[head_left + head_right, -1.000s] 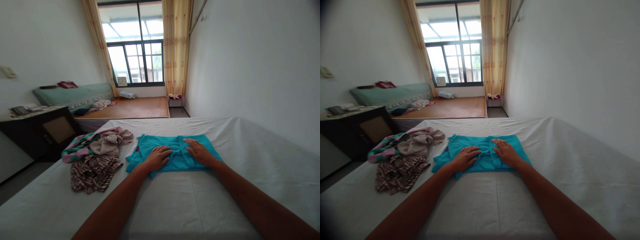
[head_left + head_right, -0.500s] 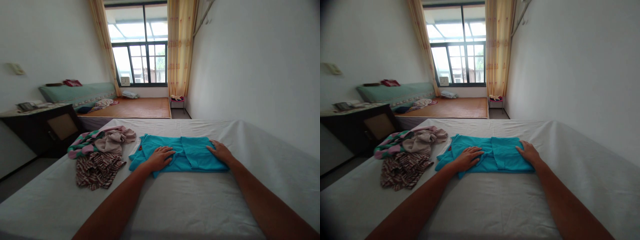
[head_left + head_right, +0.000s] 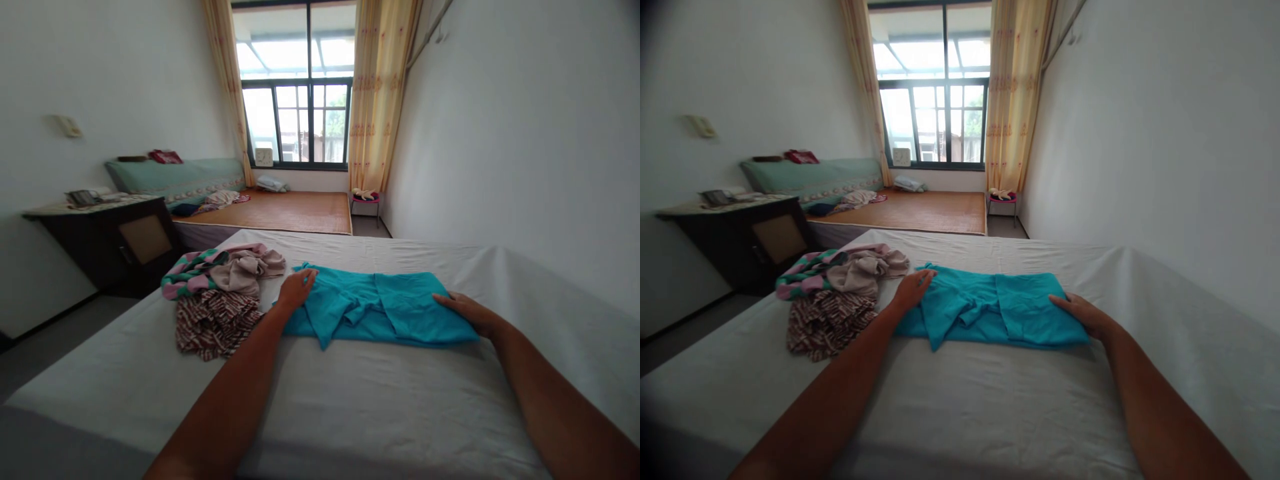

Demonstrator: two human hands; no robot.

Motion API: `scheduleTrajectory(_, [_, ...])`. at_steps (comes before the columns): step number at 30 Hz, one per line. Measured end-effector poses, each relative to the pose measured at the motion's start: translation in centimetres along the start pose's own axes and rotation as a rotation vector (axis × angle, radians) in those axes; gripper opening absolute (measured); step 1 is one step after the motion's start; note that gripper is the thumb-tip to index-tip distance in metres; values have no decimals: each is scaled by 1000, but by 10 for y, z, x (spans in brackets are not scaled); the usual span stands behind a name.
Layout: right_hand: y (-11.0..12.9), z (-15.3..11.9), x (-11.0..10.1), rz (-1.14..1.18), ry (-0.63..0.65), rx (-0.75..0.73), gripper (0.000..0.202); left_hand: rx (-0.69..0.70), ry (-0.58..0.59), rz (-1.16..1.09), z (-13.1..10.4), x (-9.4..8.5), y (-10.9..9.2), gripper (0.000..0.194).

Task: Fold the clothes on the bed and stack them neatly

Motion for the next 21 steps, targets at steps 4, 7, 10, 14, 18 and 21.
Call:
scheduleTrajectory(4, [19, -3, 24, -13, -79, -106, 55, -212, -33, -263, 5, 5, 35, 42])
scheduleTrajectory(7, [45, -3, 66, -4, -31, -210, 54, -321, -36, -494, 5, 10, 45, 44])
scheduleTrajectory(10, [65, 7, 128, -27, 100, -275, 52, -378, -32, -624, 5, 8, 45, 47])
scheduleTrajectory(14, [64, 40, 217, -47, 191, -347, 52, -407, 49, -703, 3, -4, 36, 49])
scheduleTrajectory(18, [33, 70, 288, -138, 188, -246, 60, -465, 229, -792, 2, -15, 32, 58])
scheduleTrajectory(21, [12, 79, 315, -104, 303, -190, 65, -456, 159, -692, 1, -18, 38, 65])
Point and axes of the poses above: each hand's wrist, its own z-axis towards the middle knuckle, its own x-axis out of the palm, y = z × x, the point moved 1 cm from there along z, towards the middle knuckle, and after that the axes turned 14 degrees about z, right-handed, at the moved point
